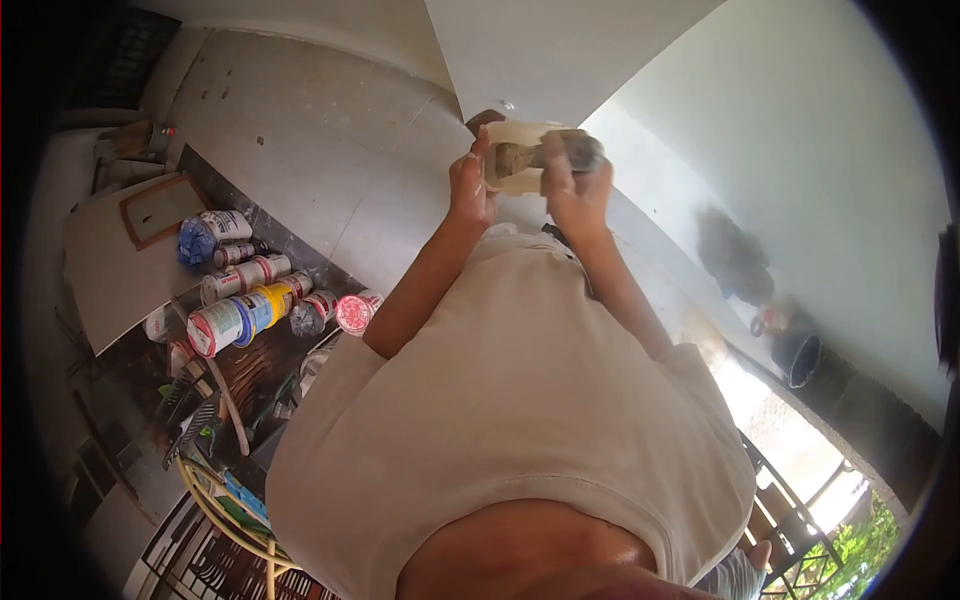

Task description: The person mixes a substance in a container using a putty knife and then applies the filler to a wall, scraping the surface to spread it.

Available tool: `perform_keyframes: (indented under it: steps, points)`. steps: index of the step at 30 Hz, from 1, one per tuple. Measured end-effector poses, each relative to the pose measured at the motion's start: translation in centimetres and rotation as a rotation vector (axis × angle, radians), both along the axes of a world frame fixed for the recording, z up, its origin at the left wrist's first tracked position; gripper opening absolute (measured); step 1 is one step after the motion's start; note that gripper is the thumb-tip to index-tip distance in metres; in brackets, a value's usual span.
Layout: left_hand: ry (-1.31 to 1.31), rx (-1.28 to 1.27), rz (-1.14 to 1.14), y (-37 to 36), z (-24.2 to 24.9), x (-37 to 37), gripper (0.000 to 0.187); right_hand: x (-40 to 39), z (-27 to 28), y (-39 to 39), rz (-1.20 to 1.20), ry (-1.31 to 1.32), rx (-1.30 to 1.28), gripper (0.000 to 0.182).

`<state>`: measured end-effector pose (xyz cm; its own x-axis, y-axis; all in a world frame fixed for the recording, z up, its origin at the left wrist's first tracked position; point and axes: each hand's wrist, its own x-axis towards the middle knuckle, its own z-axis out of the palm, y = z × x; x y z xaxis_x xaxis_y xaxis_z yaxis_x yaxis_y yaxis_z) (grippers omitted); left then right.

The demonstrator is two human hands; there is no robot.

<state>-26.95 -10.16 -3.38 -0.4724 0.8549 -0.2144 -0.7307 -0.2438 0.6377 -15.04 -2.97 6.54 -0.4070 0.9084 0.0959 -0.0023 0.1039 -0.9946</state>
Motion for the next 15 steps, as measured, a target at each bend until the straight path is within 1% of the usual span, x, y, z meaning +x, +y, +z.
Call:
perform_keyframes:
  steps: [2,3,4,5,7,8,9,11,14,15]
  points:
    - [0.018,0.081,-0.009,-0.2,-0.4,0.2,0.05,-0.4,-1.0,0.5,0.073,-0.059,0.183,0.019]
    - [0.004,0.008,0.019,-0.3,-0.3,0.4,0.052,-0.6,-1.0,0.7,0.11,-0.085,0.279,0.019]
    - [-0.006,-0.062,0.044,-0.4,-0.1,0.5,0.055,-0.7,-0.3,0.7,0.155,-0.174,0.21,0.026]
    - [-0.017,-0.134,0.069,-0.4,0.1,0.7,0.058,-0.8,-0.4,0.6,0.164,-0.192,0.265,0.025]
    - [0.01,-0.041,0.058,-0.6,-1.4,0.7,0.059,-1.2,-0.1,0.1,0.185,-0.233,0.374,0.024]
    - [0.021,0.004,0.055,-0.8,-2.4,0.8,0.06,-1.2,0.7,-0.5,0.182,-0.243,0.392,0.02]
    - [0.002,-0.007,0.056,-0.9,-3.1,0.9,0.06,-1.2,0.8,-1.0,0.208,-0.3,0.393,0.02]
    - [-0.029,-0.025,0.055,-0.9,-4.3,0.9,0.06,-1.1,0.9,-1.5,0.255,-0.408,0.398,0.024]
    - [-0.039,0.023,0.027,-0.7,-3.1,1.2,0.06,-0.7,0.1,-0.6,0.207,-0.342,0.479,0.023]
    - [-0.03,0.034,0.009,-0.7,-2.5,1.2,0.06,-0.4,0.0,-0.3,0.16,-0.273,0.319,0.024]
